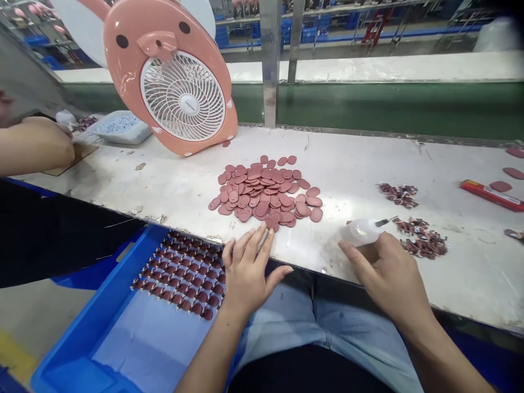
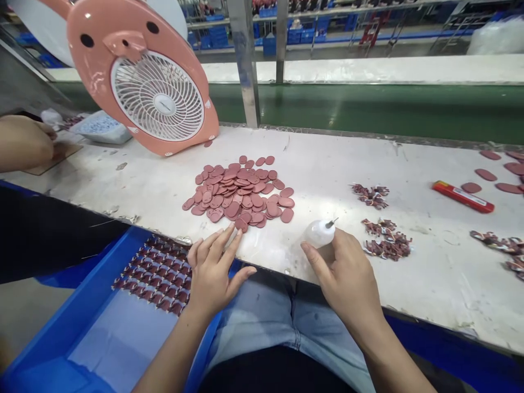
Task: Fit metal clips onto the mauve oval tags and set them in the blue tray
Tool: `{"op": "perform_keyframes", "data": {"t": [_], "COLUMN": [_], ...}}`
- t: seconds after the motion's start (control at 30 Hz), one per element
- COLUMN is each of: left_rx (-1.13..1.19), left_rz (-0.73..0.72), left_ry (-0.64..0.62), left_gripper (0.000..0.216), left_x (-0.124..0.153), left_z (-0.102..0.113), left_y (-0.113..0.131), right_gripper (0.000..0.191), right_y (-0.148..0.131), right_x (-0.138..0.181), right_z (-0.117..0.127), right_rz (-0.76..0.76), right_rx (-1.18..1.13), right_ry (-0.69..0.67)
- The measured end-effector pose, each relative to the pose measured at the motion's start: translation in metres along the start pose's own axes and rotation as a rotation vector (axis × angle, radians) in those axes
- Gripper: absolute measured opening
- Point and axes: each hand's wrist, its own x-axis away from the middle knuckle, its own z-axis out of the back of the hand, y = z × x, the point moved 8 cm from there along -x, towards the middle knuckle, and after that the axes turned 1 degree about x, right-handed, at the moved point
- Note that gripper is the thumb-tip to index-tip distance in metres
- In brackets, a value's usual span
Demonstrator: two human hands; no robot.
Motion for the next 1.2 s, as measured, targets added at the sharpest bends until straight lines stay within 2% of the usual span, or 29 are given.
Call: {"op": "perform_keyframes", "data": {"t": [0.13, 0.23, 0.37, 0.53, 0.73, 0.8, 0.9, 1.0, 1.13, 1.2], "left_rx": [0.063, 0.077, -0.006, 0.057, 0.258, 0.383, 0.814, 1.169, 1.484, 1.589], "left_rz": [0.012, 0.119, 0.336, 0.382, 0.367, 0.345, 0.369, 0.465, 0.48, 0.522], "left_ry": [0.077, 0.1, -0.091, -0.268, -0.276, -0.31, -0.324, -0.233, -0.069, 0.015], "left_gripper": [0.041, 0.03, 0.025, 0.016, 0.007, 0.006, 0.003, 0.009, 0.032, 0.038], "left_x": [0.003, -0.01, -0.033, -0.05, -0.046, -0.037, -0.02, -0.005, 0.008, 0.015], "left_z": [0.004, 0.01, 0.01, 0.011, 0.016, 0.018, 0.021, 0.021, 0.008, -0.001], "left_y": [-0.002, -0.01, -0.02, -0.019, -0.001, 0.017, 0.046, 0.058, 0.063, 0.061], "right_gripper": [0.031, 0.027, 0.025, 0.022, 0.027, 0.026, 0.031, 0.031, 0.034, 0.035], "right_y": [0.0, -0.003, -0.006, -0.001, 0.001, -0.006, -0.02, -0.033, -0.041, -0.044], "right_x": [0.003, 0.004, 0.005, 0.011, 0.021, 0.024, 0.031, 0.041, 0.059, 0.065], "right_z": [0.004, 0.005, 0.007, 0.007, -0.008, -0.015, -0.022, -0.023, -0.025, -0.027], "right_rz": [-0.014, 0.001, 0.015, -0.031, -0.204, -0.261, -0.33, -0.394, -0.592, -0.647], "right_rx": [-0.048, -0.087, -0.146, -0.288, -0.757, -0.882, -0.986, -1.092, -1.301, -1.294], "right_ry": [0.014, 0.023, 0.048, 0.039, -0.048, -0.116, -0.249, -0.327, -0.316, -0.326]}}
